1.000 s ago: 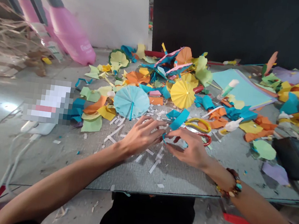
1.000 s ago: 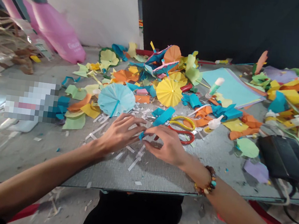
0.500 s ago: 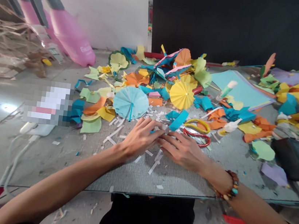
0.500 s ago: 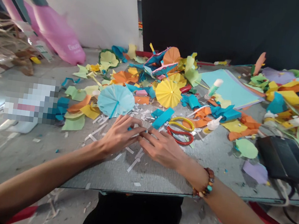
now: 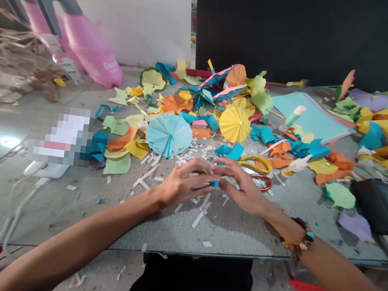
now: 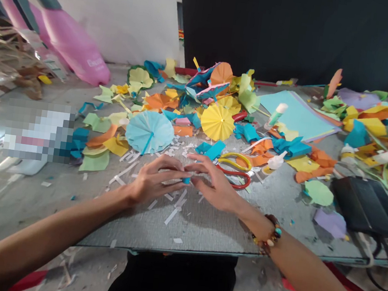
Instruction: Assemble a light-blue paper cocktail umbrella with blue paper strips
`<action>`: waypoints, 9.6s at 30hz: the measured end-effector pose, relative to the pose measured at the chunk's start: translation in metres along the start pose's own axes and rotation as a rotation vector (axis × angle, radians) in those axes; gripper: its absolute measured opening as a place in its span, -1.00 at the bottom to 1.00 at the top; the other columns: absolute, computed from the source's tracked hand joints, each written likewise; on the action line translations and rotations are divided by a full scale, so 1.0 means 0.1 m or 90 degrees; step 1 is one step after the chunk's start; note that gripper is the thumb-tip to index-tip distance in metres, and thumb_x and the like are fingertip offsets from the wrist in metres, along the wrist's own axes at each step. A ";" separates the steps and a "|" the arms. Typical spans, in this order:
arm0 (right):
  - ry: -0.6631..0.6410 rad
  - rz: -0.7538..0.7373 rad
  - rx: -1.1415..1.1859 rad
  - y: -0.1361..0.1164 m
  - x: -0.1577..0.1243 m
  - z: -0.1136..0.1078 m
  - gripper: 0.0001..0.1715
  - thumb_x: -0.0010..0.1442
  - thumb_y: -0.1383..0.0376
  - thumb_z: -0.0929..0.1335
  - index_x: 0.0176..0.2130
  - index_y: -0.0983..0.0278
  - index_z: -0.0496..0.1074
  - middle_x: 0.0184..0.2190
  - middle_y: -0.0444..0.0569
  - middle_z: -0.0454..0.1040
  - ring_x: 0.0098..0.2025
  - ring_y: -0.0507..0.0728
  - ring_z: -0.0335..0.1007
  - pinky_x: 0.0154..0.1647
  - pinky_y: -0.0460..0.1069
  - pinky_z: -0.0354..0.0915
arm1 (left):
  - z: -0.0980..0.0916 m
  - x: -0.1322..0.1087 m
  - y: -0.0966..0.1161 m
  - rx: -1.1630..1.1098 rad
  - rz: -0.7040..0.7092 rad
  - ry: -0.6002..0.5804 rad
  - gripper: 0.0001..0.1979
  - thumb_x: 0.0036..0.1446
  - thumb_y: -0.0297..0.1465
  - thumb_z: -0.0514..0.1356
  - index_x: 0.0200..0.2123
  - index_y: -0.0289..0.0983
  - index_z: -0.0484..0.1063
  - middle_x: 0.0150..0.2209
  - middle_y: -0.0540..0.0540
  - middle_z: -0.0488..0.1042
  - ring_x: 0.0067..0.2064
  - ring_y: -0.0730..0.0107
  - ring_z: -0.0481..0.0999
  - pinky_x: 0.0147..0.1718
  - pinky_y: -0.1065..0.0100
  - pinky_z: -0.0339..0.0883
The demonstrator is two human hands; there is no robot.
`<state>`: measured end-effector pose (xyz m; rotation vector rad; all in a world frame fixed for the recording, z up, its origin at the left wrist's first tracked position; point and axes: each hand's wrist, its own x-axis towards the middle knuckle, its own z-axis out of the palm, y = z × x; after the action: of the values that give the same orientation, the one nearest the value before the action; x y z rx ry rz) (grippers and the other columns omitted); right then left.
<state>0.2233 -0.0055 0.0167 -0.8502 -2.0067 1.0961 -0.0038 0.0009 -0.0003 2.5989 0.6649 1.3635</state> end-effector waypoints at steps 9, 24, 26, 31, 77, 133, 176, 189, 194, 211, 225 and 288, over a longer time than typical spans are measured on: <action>0.016 0.089 0.180 0.05 0.05 -0.03 -0.63 0.27 0.22 0.44 0.05 0.17 0.36 -0.31 -0.13 0.52 -0.27 0.03 0.50 -0.21 -0.06 0.41 | -0.04 0.04 0.01 0.045 0.030 0.011 -0.77 0.25 -0.37 0.32 -0.02 -0.21 0.49 -0.12 -0.10 0.47 -0.16 0.40 0.57 -0.22 0.33 0.55; 0.144 0.151 0.232 0.01 0.08 -0.03 -0.57 0.13 0.14 0.54 -0.21 0.18 0.28 -0.41 -0.17 0.53 -0.37 0.04 0.52 -0.34 -0.06 0.41 | -0.06 0.03 -0.09 0.133 -0.001 -0.057 -0.78 0.30 -0.35 0.27 0.01 -0.20 0.49 -0.05 -0.13 0.51 -0.19 0.40 0.50 -0.15 0.28 0.40; 0.144 0.167 0.250 0.00 0.09 -0.02 -0.56 0.10 0.14 0.55 -0.23 0.18 0.28 -0.42 -0.18 0.53 -0.37 0.04 0.53 -0.33 -0.06 0.43 | -0.05 0.04 -0.08 0.172 0.011 -0.063 -0.80 0.33 -0.35 0.24 -0.01 -0.22 0.48 -0.04 -0.14 0.51 -0.18 0.38 0.52 -0.16 0.27 0.38; 0.153 0.212 0.254 0.02 0.08 0.00 -0.51 0.01 0.13 0.59 -0.25 0.18 0.29 -0.44 -0.17 0.56 -0.36 0.08 0.58 -0.28 -0.02 0.47 | -0.07 0.08 -0.01 0.276 0.053 -0.095 -0.84 0.35 -0.39 0.21 -0.04 -0.27 0.47 -0.07 -0.14 0.55 -0.13 0.30 0.57 -0.19 0.27 0.33; 0.007 -0.335 -0.540 0.09 -0.06 0.07 -0.60 0.37 0.44 0.25 0.15 0.20 0.24 0.02 0.10 0.51 0.11 0.27 0.41 -0.02 0.18 0.47 | -0.07 0.09 0.05 0.288 0.005 -0.077 -0.89 0.33 -0.41 0.21 -0.12 -0.32 0.47 -0.12 -0.16 0.56 -0.16 0.25 0.54 -0.19 0.21 0.39; 0.006 0.271 0.535 0.03 0.06 0.06 -0.82 -0.01 0.34 0.56 -0.39 0.24 0.52 -0.48 -0.20 0.43 -0.45 -0.05 0.33 -0.41 -0.15 0.25 | 0.10 0.05 0.20 -0.072 -0.062 0.104 -0.73 0.15 -0.37 0.40 -0.06 -0.18 0.54 -0.10 -0.10 0.50 -0.10 0.37 0.57 -0.11 0.29 0.54; 0.229 0.055 0.005 -0.06 -0.01 0.11 -0.65 0.11 0.22 0.54 -0.14 0.19 0.42 -0.27 -0.07 0.60 -0.20 0.15 0.61 -0.17 0.01 0.50 | -0.06 0.10 0.08 0.340 0.109 -0.040 -0.74 0.25 -0.50 0.26 0.01 -0.32 0.45 -0.02 -0.20 0.57 -0.15 0.23 0.53 -0.11 0.18 0.36; 0.217 0.037 -0.043 -0.06 -0.04 0.12 -0.59 0.13 0.19 0.55 -0.07 0.16 0.41 -0.26 -0.07 0.63 -0.16 0.20 0.65 -0.13 0.06 0.55 | -0.02 0.06 0.03 0.254 0.037 -0.041 -0.79 0.29 -0.41 0.24 -0.02 -0.22 0.38 0.03 -0.21 0.52 -0.08 0.21 0.56 -0.08 0.18 0.35; 0.206 0.008 -0.063 -0.03 -0.05 0.14 -0.58 0.15 0.23 0.54 -0.04 0.15 0.40 -0.25 -0.07 0.65 -0.16 0.19 0.65 -0.10 0.07 0.54 | -0.02 0.08 0.06 0.284 0.047 -0.064 -0.84 0.30 -0.44 0.23 -0.07 -0.23 0.40 0.01 -0.20 0.53 -0.11 0.23 0.56 -0.11 0.18 0.36; 0.234 -0.044 -0.113 -0.03 -0.05 0.14 -0.74 0.24 0.23 0.48 -0.06 0.15 0.46 -0.15 -0.04 0.66 -0.10 0.21 0.66 -0.05 0.12 0.59 | 0.03 0.05 -0.01 0.178 -0.019 0.003 -0.79 0.25 -0.44 0.25 -0.06 -0.22 0.34 -0.06 -0.15 0.55 -0.08 0.26 0.58 -0.12 0.25 0.36; 0.216 -0.074 -0.199 -0.02 -0.05 0.12 -0.80 0.28 0.27 0.43 -0.07 0.14 0.49 -0.14 -0.07 0.67 -0.13 0.19 0.66 -0.05 0.09 0.57 | 0.10 0.06 0.00 -0.245 -0.305 0.017 -0.77 0.25 -0.32 0.29 -0.08 -0.25 0.39 -0.19 -0.12 0.58 -0.17 0.36 0.62 -0.14 0.29 0.52; 0.242 0.043 -0.020 0.03 0.03 0.07 -0.89 0.24 0.23 0.45 -0.22 0.21 0.55 -0.29 -0.06 0.60 -0.26 0.11 0.56 -0.23 -0.01 0.50 | 0.06 0.08 -0.03 -0.080 -0.174 0.050 -0.88 0.20 -0.55 0.27 -0.22 -0.24 0.52 -0.18 -0.08 0.60 -0.10 0.40 0.60 -0.05 0.32 0.51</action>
<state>0.2168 -0.0052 0.0113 -1.0622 -1.6916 0.8636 0.0047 0.0073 0.0013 2.2686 0.8777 1.3761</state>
